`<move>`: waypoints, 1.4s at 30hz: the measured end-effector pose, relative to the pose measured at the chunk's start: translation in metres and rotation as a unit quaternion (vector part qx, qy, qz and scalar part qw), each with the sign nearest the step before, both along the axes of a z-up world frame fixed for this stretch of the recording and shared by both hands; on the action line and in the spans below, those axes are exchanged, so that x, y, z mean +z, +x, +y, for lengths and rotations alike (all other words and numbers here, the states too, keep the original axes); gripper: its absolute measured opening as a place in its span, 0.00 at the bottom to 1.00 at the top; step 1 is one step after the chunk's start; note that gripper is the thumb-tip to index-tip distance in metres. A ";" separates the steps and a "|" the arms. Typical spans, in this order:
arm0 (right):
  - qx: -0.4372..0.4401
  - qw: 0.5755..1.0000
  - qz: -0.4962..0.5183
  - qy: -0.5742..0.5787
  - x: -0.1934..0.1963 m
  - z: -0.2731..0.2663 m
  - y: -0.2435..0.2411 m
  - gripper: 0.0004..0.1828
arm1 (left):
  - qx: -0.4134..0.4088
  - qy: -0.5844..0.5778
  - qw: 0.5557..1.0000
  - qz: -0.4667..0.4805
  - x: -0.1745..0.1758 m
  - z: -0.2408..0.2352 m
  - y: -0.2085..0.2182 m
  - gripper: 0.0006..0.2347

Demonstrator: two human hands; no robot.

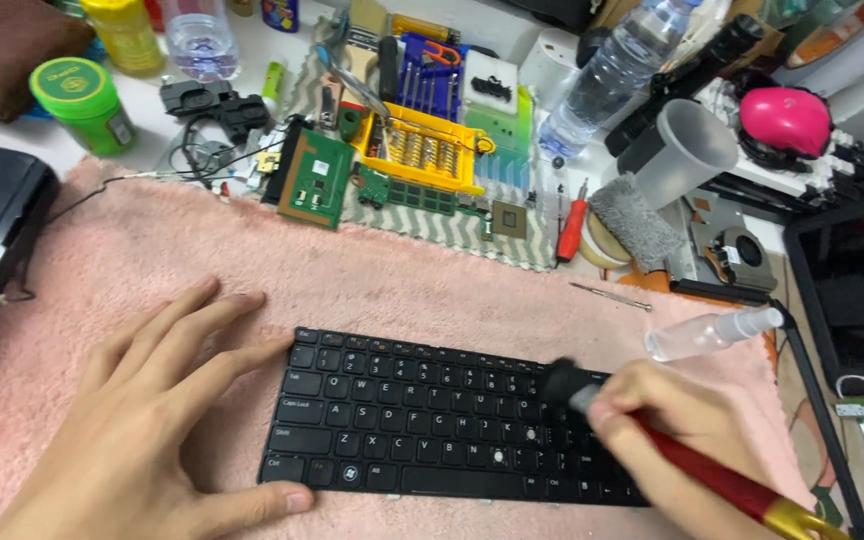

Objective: The person cleans a detached laptop keyboard by brushing it with a paintbrush. They systematically sweep across the keys to remove dust and debris from the surface and between the keys.

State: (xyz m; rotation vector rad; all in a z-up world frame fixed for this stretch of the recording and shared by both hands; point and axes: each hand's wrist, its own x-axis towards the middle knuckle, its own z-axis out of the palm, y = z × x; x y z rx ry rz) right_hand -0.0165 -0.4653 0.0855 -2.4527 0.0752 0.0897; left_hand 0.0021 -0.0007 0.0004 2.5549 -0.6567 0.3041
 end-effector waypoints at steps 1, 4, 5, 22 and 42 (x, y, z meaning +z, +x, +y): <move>0.008 0.998 0.060 -0.027 -0.003 -0.002 0.000 0.17 | 0.003 0.003 1.000 0.005 -0.002 0.000 0.000 0.54; 0.046 0.991 0.118 -0.038 0.004 -0.010 0.001 0.20 | 0.009 0.002 1.000 0.007 -0.003 0.001 -0.001 0.55; 0.074 0.990 0.114 -0.023 0.009 -0.014 0.001 0.20 | 0.008 -0.003 1.000 0.003 -0.003 0.000 0.000 0.55; -0.014 1.000 0.007 -0.013 0.013 -0.002 0.000 0.18 | 0.048 0.028 0.998 0.019 -0.004 -0.005 -0.002 0.62; 0.031 0.975 0.189 -0.109 0.024 -0.016 -0.014 0.24 | 0.092 -0.024 0.995 0.007 0.002 -0.021 -0.008 0.53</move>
